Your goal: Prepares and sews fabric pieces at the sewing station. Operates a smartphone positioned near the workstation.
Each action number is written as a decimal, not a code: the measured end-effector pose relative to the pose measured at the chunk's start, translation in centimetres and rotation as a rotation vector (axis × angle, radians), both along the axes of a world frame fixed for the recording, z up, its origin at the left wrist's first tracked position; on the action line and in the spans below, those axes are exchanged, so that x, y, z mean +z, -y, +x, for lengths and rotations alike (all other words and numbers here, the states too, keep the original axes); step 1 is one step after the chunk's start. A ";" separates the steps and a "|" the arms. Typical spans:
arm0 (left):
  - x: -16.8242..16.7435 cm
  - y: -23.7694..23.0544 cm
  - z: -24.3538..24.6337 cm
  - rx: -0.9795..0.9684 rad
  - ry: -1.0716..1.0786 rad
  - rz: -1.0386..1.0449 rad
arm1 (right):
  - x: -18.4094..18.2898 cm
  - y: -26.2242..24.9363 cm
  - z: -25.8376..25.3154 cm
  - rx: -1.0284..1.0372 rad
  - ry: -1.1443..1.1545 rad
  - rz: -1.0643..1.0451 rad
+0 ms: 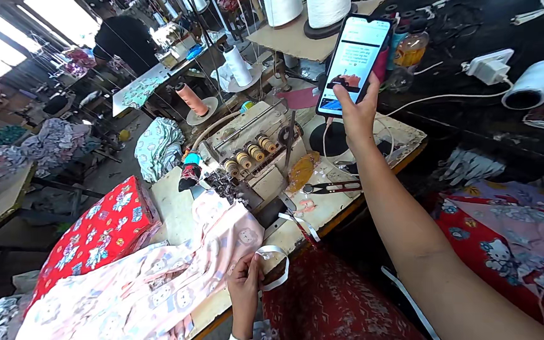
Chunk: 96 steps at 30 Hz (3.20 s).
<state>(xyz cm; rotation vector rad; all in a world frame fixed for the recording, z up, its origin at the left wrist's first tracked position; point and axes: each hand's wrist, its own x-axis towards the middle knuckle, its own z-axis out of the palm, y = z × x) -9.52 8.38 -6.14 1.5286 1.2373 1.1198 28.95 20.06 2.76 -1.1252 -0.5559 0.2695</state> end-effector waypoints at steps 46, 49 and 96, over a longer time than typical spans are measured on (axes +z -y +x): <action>3.4 5.0 3.5 -0.501 -0.074 -0.237 | -5.4 19.1 -16.0 1.178 0.271 -0.504; 4.0 4.5 2.8 -0.451 -0.108 -0.169 | -5.2 20.0 -17.6 1.308 0.291 -0.584; 2.8 11.6 -1.5 -0.287 0.091 -0.255 | -4.6 23.7 -17.8 1.479 0.486 -0.578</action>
